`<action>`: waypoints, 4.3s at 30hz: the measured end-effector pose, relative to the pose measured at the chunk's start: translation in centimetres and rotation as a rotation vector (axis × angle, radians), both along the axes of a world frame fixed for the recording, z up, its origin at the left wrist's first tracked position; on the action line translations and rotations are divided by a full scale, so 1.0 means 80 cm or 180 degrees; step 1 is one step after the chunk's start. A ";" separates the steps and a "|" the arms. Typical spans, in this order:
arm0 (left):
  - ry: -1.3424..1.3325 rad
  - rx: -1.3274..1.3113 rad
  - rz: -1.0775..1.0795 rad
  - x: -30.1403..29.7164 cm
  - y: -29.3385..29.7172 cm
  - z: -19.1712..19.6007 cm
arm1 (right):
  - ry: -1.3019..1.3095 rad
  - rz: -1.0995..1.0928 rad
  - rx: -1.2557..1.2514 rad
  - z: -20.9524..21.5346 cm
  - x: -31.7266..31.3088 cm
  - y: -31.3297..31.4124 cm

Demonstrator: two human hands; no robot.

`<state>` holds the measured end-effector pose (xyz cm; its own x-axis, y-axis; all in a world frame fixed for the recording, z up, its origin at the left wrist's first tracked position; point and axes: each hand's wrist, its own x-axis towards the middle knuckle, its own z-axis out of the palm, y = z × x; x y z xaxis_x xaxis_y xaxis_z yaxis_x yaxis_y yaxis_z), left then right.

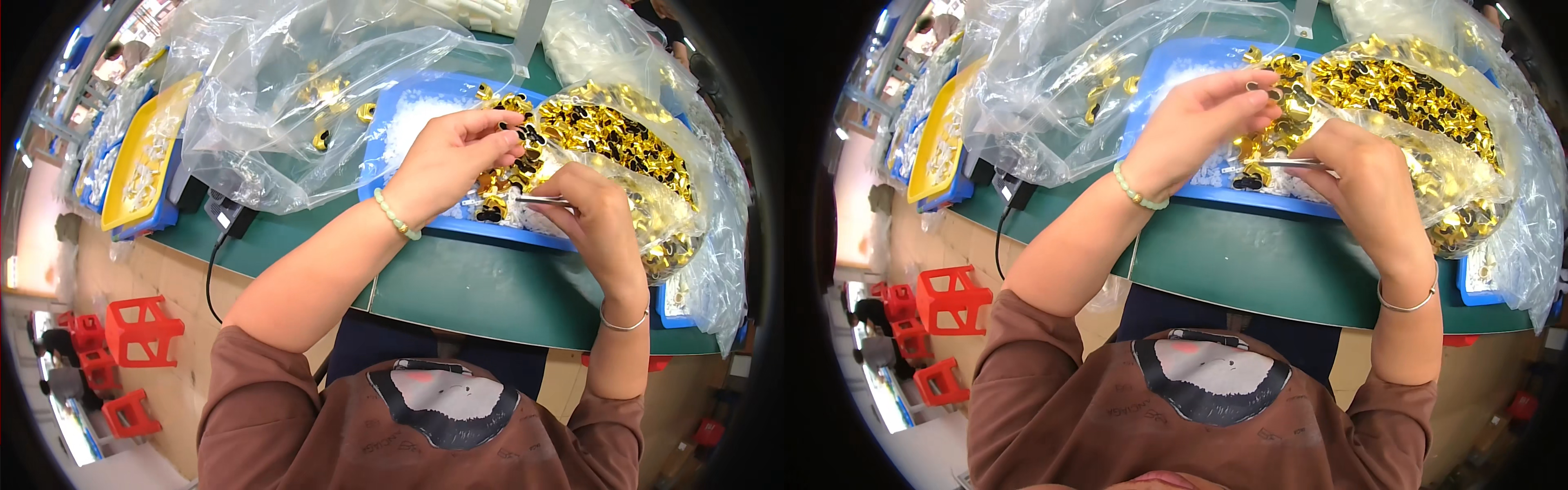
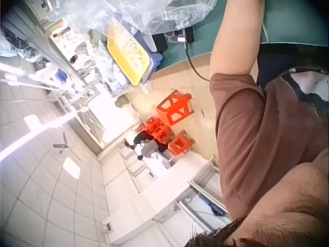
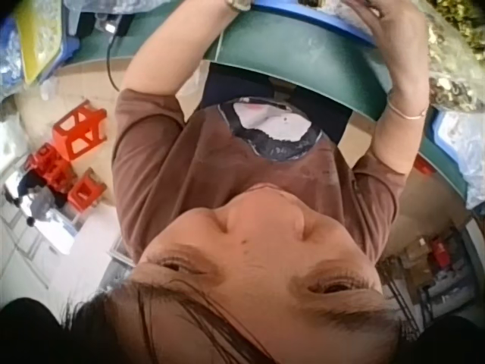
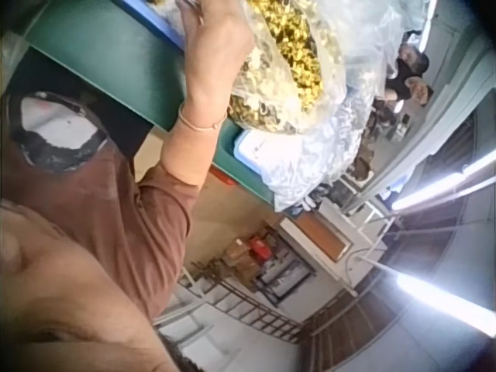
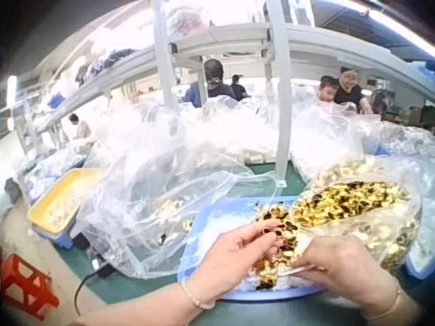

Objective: The person repeatedly picks up small gold and black decorative pieces from a blue tray and uses a metal tool to press or adjust them. The person handles the items one at a time, placing them back into the tray after each adjustment.

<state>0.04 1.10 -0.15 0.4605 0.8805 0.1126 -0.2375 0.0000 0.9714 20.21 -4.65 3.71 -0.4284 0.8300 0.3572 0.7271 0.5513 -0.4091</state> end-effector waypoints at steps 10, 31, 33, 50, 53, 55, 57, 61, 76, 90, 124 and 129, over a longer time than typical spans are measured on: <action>-0.0721 -0.0762 -0.0257 0.003 -0.007 0.009 | 0.0838 -0.0260 0.0324 0.002 -0.003 0.006; -0.0042 0.0176 -0.0131 0.012 -0.015 0.002 | 0.1900 -0.0625 -0.0252 -0.009 -0.013 0.009; 0.0048 0.0263 -0.0001 0.013 -0.017 0.001 | 0.1855 -0.0548 -0.0238 -0.010 -0.013 0.009; 0.0185 0.0243 -0.0092 0.013 -0.014 -0.003 | 0.1145 -0.0247 0.0655 -0.012 -0.008 0.016; 0.0089 0.0023 -0.0224 0.010 -0.012 -0.002 | 0.1025 -0.0231 0.0847 -0.012 -0.010 0.015; -0.0005 -0.0162 -0.0244 0.011 -0.014 -0.001 | 0.0913 -0.0233 0.0849 -0.012 -0.008 0.016; -0.0039 -0.0308 -0.0326 0.013 -0.016 0.006 | 0.0816 -0.0258 0.0889 -0.011 -0.007 0.014; -0.0806 -0.0894 -0.0411 0.012 -0.013 0.004 | 0.0976 -0.0471 0.0955 -0.010 -0.006 0.012; -0.0951 -0.1134 -0.0627 0.015 -0.021 0.013 | 0.1884 -0.0495 0.0165 -0.007 -0.017 0.006; -0.1267 -0.0925 -0.0800 0.015 -0.021 0.011 | 0.1871 -0.0511 0.0158 -0.007 -0.016 0.007; -0.0771 -0.0607 -0.0399 0.020 -0.018 -0.003 | 0.1311 -0.0741 0.0721 -0.028 -0.032 0.012; -0.0593 -0.0392 -0.0026 0.027 -0.025 0.003 | 0.1165 -0.0705 0.0843 -0.031 -0.036 0.012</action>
<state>2.17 -0.92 0.07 0.4489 0.8892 0.0883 -0.4123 0.1184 0.9033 17.32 -3.73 1.20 -0.0595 0.7474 0.6617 0.6733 0.5194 -0.5261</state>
